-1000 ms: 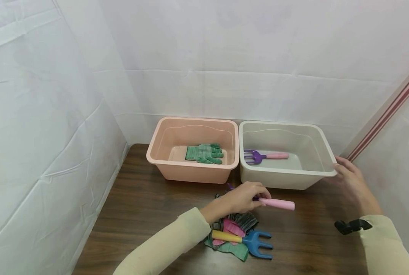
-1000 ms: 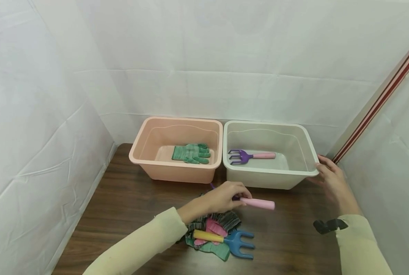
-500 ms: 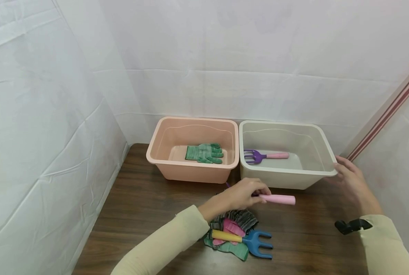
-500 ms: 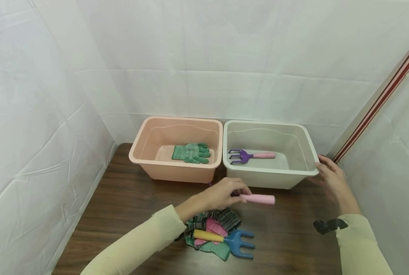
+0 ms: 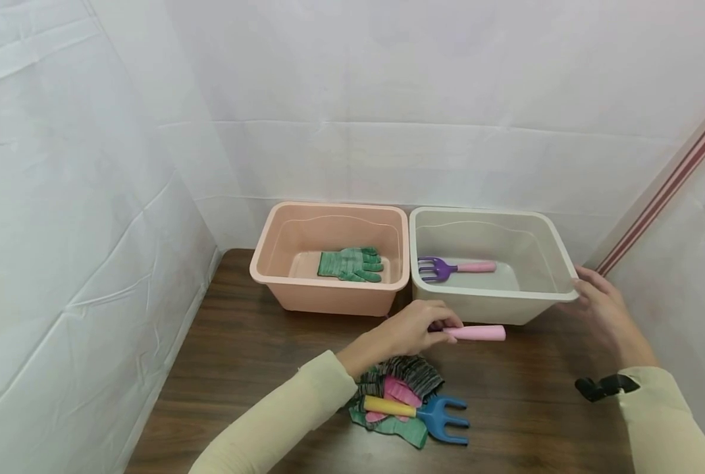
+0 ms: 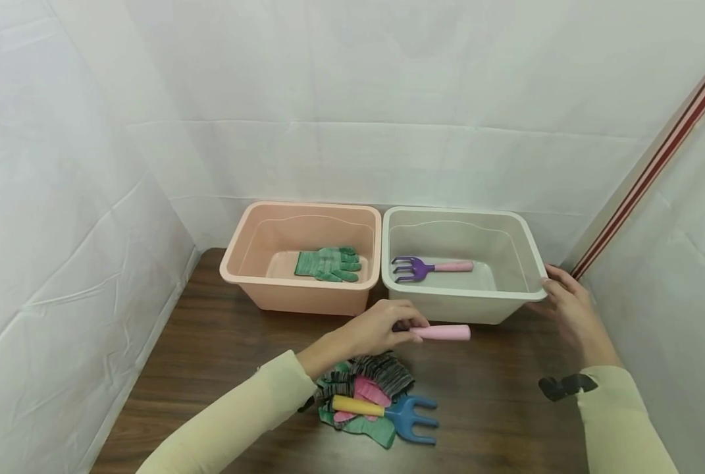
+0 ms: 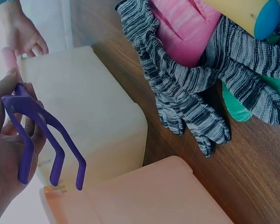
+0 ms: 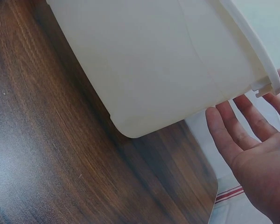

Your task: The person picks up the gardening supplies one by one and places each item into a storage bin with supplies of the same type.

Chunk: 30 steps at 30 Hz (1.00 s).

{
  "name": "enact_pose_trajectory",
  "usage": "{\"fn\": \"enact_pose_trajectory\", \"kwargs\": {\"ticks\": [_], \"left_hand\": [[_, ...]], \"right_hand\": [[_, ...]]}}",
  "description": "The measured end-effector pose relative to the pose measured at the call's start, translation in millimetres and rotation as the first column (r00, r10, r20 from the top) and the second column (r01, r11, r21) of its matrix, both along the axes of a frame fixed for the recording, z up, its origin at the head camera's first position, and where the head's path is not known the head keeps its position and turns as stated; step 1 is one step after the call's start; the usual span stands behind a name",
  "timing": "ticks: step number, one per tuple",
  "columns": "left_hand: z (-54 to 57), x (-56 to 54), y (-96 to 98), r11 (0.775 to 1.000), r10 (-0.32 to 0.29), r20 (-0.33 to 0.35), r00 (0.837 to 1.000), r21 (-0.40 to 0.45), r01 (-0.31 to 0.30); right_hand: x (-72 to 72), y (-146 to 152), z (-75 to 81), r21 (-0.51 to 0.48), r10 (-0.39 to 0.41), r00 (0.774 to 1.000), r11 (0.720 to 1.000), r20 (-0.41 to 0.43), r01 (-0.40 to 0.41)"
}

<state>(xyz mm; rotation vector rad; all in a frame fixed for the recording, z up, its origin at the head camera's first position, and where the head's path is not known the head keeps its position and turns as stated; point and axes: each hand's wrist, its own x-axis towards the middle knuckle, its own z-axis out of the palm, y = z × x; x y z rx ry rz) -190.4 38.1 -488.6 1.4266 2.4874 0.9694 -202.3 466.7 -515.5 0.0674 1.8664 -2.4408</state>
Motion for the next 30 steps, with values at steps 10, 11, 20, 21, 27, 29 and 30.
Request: {"fn": "enact_pose_trajectory", "kwargs": {"ticks": [10,11,20,21,27,29,30], "left_hand": [[7.1,-0.5,-3.2,0.999,0.034,-0.033,0.999,0.029,-0.033],[7.7,-0.4,-3.7,0.999,0.037,-0.026,0.999,0.03,-0.036],[15.1,-2.1,-8.2,0.999,0.033,0.02,0.999,0.033,-0.033],[16.4,-2.4,-8.6,0.999,0.032,0.021,0.999,0.031,-0.033],[23.0,-3.2,-11.0,0.999,0.035,0.01,0.999,0.019,-0.035],[24.5,-4.0,-11.7,0.999,0.033,-0.004,0.999,0.019,-0.033],[25.2,-4.6,-11.8,0.999,0.031,-0.009,0.999,0.018,-0.031]], "right_hand": [[-0.2,0.4,-1.1,-0.039,-0.001,1.0,0.999,-0.009,0.0],[0.0,0.4,-1.1,-0.036,0.0,1.0,0.999,-0.009,0.0],[1.0,1.7,-2.6,0.036,0.003,1.0,0.999,-0.001,-0.003],[1.2,1.7,-2.7,0.046,0.002,1.0,0.999,-0.001,-0.002],[0.6,1.1,-2.8,0.027,0.002,1.0,1.0,0.001,-0.002],[0.1,0.9,-3.0,0.0,0.004,1.0,1.0,-0.004,-0.004],[0.1,0.9,-2.9,-0.01,0.006,1.0,1.0,-0.008,-0.006]]}}
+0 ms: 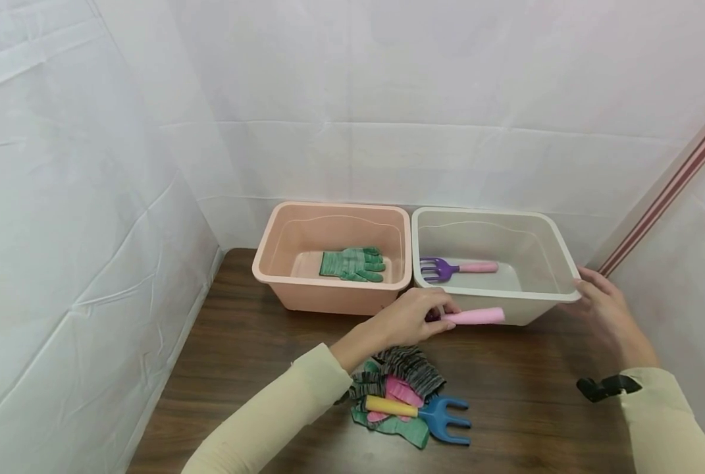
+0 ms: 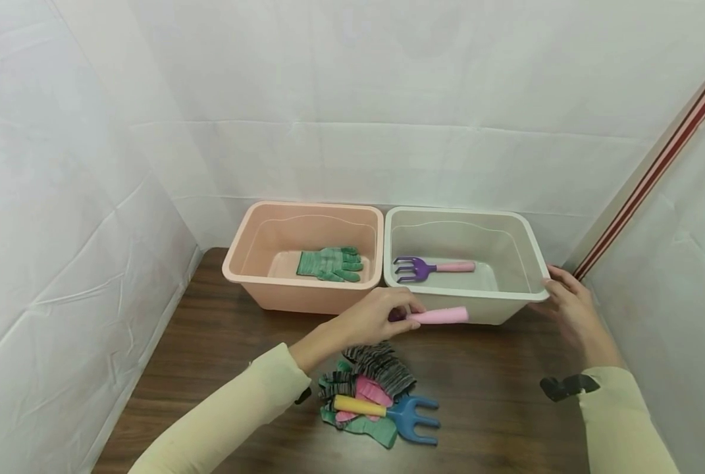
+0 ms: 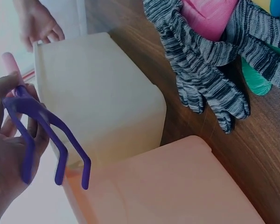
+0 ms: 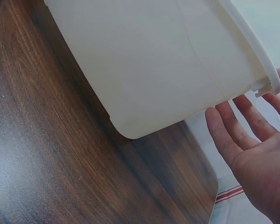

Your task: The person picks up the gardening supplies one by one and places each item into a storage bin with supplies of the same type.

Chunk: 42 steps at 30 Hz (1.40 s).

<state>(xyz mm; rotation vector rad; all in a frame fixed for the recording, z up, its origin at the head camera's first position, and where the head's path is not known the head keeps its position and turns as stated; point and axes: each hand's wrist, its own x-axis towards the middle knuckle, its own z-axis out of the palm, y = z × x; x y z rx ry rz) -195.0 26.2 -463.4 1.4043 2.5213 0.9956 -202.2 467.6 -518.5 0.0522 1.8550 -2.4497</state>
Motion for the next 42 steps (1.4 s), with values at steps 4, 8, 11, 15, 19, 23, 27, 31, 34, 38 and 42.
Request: {"fn": "enact_pose_trajectory", "kwargs": {"ticks": [4,8,11,15,19,23,27,31,34,38,42], "left_hand": [[4.0,-1.7,-0.5,1.0,-0.001,-0.007,1.0,-0.016,0.001],[8.4,-3.0,-1.0,0.999,0.003,0.002,1.0,-0.037,-0.003],[12.0,-3.9,-1.4,0.999,-0.002,0.004,1.0,-0.04,0.002],[17.3,-6.6,-0.6,0.999,0.004,-0.009,1.0,-0.031,-0.004],[22.5,-11.3,1.3,0.999,0.026,-0.015,1.0,-0.018,-0.027],[29.7,-16.8,3.5,0.999,0.037,-0.007,0.999,-0.005,-0.037],[37.0,-21.7,5.8,0.999,0.046,-0.011,0.999,0.0,-0.046],[42.3,-26.7,9.5,0.999,0.039,-0.032,0.999,0.016,-0.038],[46.6,-30.5,13.1,0.999,0.027,-0.056,0.998,0.024,-0.026],[53.4,-35.7,17.5,1.0,0.026,-0.064,0.998,0.004,-0.026],[60.0,-42.0,22.2,1.0,0.021,-0.042,0.999,-0.013,-0.022]], "right_hand": [[0.9,0.1,0.8,-0.024,0.003,1.0,1.0,0.002,-0.003],[1.6,0.1,1.9,-0.026,0.001,1.0,1.0,0.013,-0.001],[1.8,-0.2,2.5,-0.012,-0.002,1.0,1.0,0.016,0.003],[1.8,-0.2,2.5,-0.011,-0.002,1.0,1.0,0.008,0.002],[1.8,0.5,1.9,-0.037,0.007,1.0,0.999,-0.003,-0.007],[1.7,1.0,2.6,-0.051,0.005,1.0,0.999,0.0,-0.005],[1.6,0.8,3.1,-0.048,0.001,1.0,0.999,0.007,-0.001],[1.3,0.5,2.7,-0.053,0.005,1.0,0.999,0.012,-0.004],[0.7,0.2,1.8,-0.057,0.008,1.0,0.998,0.008,-0.007],[0.0,-0.3,1.2,-0.048,0.005,1.0,0.999,0.004,-0.004],[-0.2,-1.6,1.1,-0.023,0.0,1.0,1.0,0.005,0.0]]}}
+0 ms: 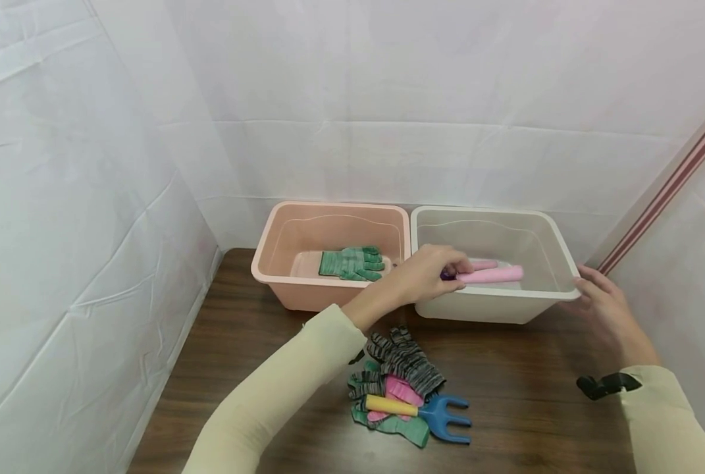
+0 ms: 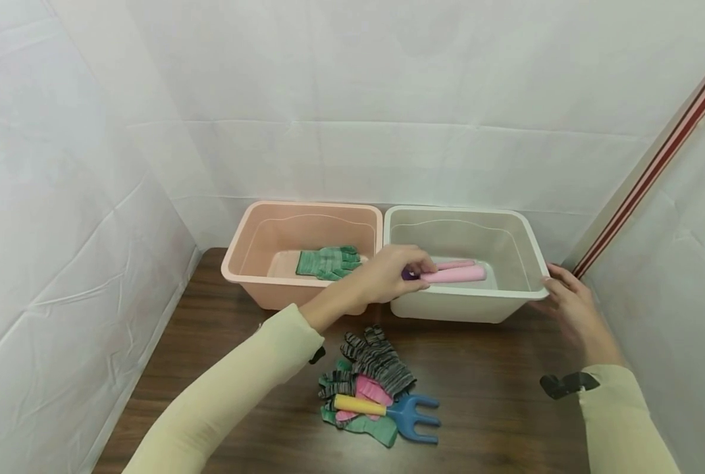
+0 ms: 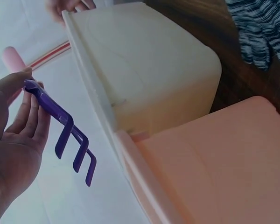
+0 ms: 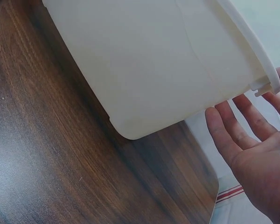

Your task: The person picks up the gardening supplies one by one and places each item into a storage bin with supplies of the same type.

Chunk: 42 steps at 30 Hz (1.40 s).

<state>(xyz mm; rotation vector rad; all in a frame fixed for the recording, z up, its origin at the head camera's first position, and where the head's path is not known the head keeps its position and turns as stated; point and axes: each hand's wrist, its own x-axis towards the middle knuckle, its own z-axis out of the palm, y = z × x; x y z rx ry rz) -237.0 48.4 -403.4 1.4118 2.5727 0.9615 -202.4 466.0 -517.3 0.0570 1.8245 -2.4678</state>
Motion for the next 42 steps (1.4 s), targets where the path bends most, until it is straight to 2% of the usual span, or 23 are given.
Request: {"fn": "enact_pose_trajectory", "kwargs": {"ticks": [10,20,28,32,42], "left_hand": [[13.1,-11.3,9.3,1.0,0.0,0.016,1.0,-0.005,0.0],[6.6,-26.4,16.3,0.999,0.031,0.057,0.998,0.034,-0.033],[5.7,-37.4,24.4,0.994,0.073,0.127,0.989,0.07,-0.082],[6.5,-40.1,27.6,0.991,0.076,0.147,0.986,0.095,-0.09],[7.7,-46.7,34.9,0.981,0.085,0.142,0.986,0.159,-0.107]], "right_hand": [[0.0,-0.8,-0.6,-0.015,0.009,1.0,1.0,-0.016,-0.009],[1.6,-0.6,-0.3,0.03,0.003,1.0,1.0,-0.019,-0.003],[1.8,0.2,-0.5,0.096,-0.023,1.0,0.995,0.001,0.023],[2.0,1.3,-1.2,0.058,-0.021,1.0,0.998,-0.005,0.022],[5.4,-2.9,0.8,-0.02,-0.004,1.0,1.0,-0.025,0.004]]}}
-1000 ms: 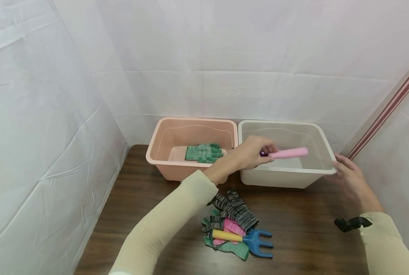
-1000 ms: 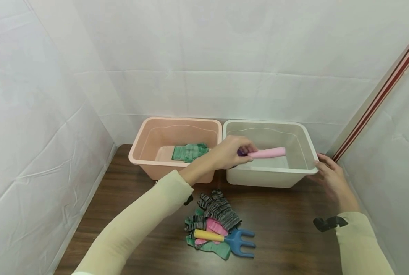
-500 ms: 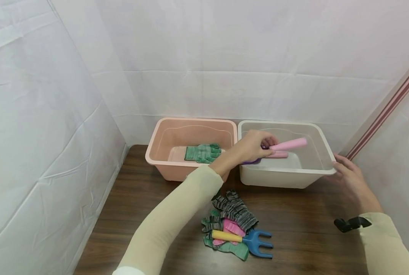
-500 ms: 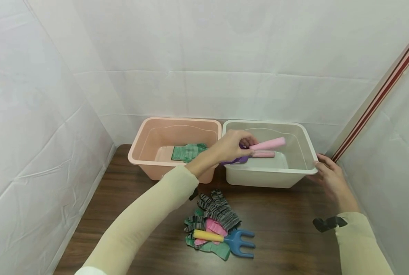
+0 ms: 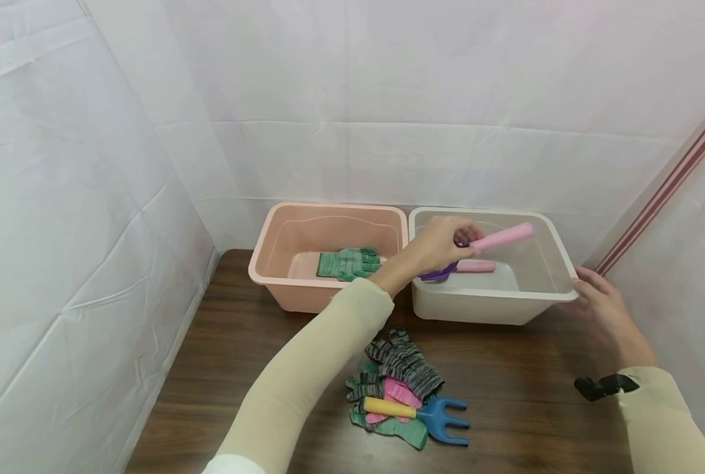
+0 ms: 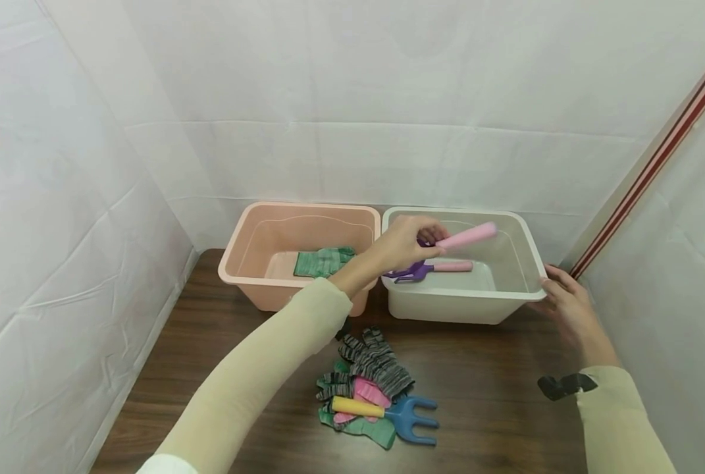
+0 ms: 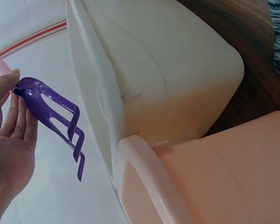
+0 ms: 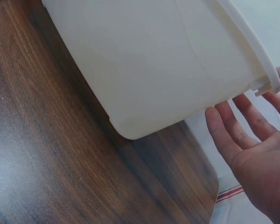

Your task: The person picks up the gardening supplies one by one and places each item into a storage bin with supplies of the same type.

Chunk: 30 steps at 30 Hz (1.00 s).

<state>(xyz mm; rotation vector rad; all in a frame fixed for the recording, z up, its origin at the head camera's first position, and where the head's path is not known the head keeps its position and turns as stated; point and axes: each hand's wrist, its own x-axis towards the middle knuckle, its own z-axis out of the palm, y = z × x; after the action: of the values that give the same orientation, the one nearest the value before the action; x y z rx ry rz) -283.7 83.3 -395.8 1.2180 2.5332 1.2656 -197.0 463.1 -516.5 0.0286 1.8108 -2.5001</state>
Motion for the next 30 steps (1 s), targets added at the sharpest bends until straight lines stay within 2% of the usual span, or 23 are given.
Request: {"fn": "enact_pose_trajectory", "kwargs": {"ticks": [6,13,19,24,26,30], "left_hand": [[-4.7,-2.5,5.8,1.0,0.022,-0.007,1.0,0.021,-0.022],[-13.8,-1.8,13.0,0.999,0.026,0.018,1.0,0.031,-0.026],[-24.0,-2.1,17.5,0.999,0.019,-0.012,1.0,0.048,-0.019],[-34.0,-2.0,19.0,0.999,0.038,-0.006,0.999,0.012,-0.038],[-37.7,-1.9,19.6,0.999,0.044,-0.004,0.999,0.003,-0.044],[-45.9,-1.1,20.4,0.999,0.044,0.0,0.999,0.005,-0.044]], "right_hand": [[-0.3,1.0,-0.5,0.006,-0.004,1.0,1.0,0.009,0.004],[0.5,2.1,0.0,0.032,-0.008,1.0,0.999,0.018,0.007],[1.1,-0.4,0.7,0.031,-0.017,1.0,0.999,0.016,0.017],[-0.6,-2.6,0.5,0.027,-0.029,0.999,0.999,0.021,0.028],[-1.1,-2.5,0.2,0.049,-0.033,0.999,0.998,0.019,0.032],[-0.7,-1.5,-0.1,0.166,-0.047,0.998,0.985,0.034,0.041]]}}
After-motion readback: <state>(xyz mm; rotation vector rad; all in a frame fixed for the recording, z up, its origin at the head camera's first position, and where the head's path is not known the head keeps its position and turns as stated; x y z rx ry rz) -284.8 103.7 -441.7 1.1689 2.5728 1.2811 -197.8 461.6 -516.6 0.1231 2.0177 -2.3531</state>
